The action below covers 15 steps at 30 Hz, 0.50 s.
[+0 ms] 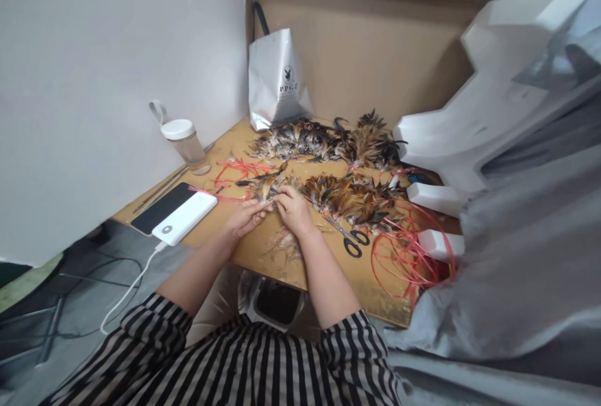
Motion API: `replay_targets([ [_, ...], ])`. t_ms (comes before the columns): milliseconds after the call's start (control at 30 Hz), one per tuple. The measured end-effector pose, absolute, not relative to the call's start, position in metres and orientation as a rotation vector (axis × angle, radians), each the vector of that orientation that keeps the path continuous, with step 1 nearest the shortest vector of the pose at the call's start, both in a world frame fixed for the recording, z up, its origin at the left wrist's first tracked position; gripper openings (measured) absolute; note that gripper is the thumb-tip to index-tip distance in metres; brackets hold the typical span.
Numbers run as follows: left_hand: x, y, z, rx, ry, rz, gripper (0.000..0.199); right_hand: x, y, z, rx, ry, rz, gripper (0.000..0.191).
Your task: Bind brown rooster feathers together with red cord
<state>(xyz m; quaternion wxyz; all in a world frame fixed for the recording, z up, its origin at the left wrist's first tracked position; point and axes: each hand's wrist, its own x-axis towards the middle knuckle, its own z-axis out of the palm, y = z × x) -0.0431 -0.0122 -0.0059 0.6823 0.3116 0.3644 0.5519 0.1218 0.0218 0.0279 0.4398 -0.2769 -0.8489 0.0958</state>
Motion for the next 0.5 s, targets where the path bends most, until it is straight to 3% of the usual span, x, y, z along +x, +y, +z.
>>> replay_targets([
  [500, -0.0436, -0.0123, -0.0084, 0.730, 0.818, 1.187, 0.018, 0.1144, 0.0167, 0.0237, -0.729, -2.202, 0.190, 0.021],
])
